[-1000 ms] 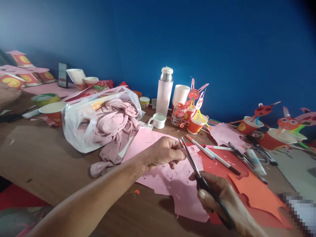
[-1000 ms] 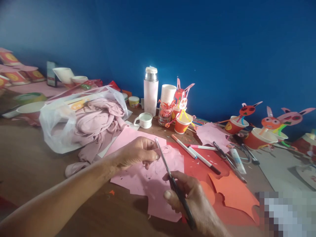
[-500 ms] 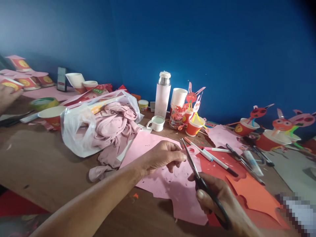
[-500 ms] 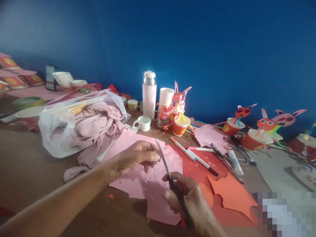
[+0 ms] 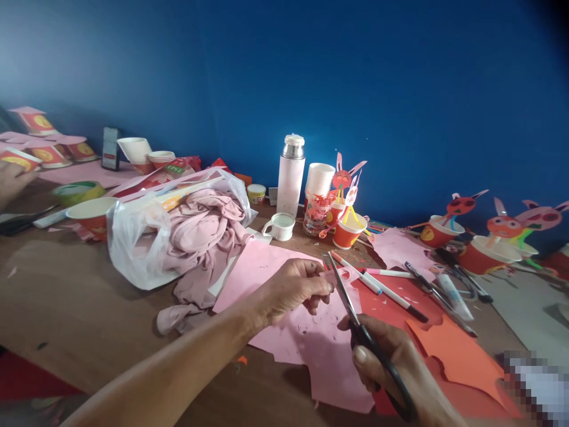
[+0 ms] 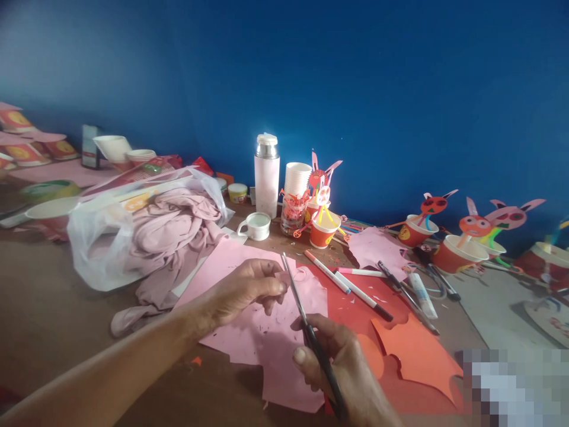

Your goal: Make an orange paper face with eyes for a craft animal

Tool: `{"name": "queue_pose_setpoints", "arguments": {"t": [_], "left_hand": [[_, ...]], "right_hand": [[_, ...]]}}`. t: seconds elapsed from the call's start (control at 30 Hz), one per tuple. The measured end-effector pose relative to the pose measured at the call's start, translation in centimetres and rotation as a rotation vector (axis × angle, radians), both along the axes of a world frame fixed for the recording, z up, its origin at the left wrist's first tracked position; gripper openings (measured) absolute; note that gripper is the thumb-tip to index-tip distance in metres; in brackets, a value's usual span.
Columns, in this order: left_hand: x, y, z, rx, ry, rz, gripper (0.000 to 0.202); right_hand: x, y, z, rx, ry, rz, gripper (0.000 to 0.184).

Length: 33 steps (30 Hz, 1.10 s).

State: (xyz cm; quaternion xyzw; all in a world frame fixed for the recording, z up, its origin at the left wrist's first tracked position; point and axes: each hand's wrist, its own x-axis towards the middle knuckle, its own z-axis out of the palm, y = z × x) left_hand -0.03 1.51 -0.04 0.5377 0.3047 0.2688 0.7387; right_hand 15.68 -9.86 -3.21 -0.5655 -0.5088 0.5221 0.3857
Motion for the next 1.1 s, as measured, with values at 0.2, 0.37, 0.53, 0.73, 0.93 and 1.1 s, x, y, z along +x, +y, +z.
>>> {"name": "queue_pose_setpoints", "arguments": {"t": [0.2,0.37,0.53,0.73,0.93,1.1], "left_hand": [[-0.3,0.3,0.2,0.022,0.051,-0.026,0.007],[-0.7,0.5,0.4,0.052,0.076,-0.056,0.009],[-1.0,0.7,0.3,0.075,0.099,-0.096,0.009],[-1.4,0.9,0.7,0.083,0.103,-0.145,0.006],[-1.8,1.4,0.9,0.100,0.133,-0.222,0.005],[-1.8,1.6,0.6,0.092,0.104,-0.227,0.012]], "right_hand": [[0.0,0.0,0.0,0.000,-0.017,0.028,0.054],[0.1,0.0,-0.5,0.000,-0.009,0.017,0.055],[0.0,0.1,-0.5,-0.001,-0.013,0.022,0.054],[-0.1,0.1,0.0,-0.050,-0.053,0.034,0.056],[-0.2,0.1,-0.4,-0.054,-0.050,0.028,0.055],[-0.1,-0.1,-0.4,-0.014,-0.044,0.021,0.054]]}}
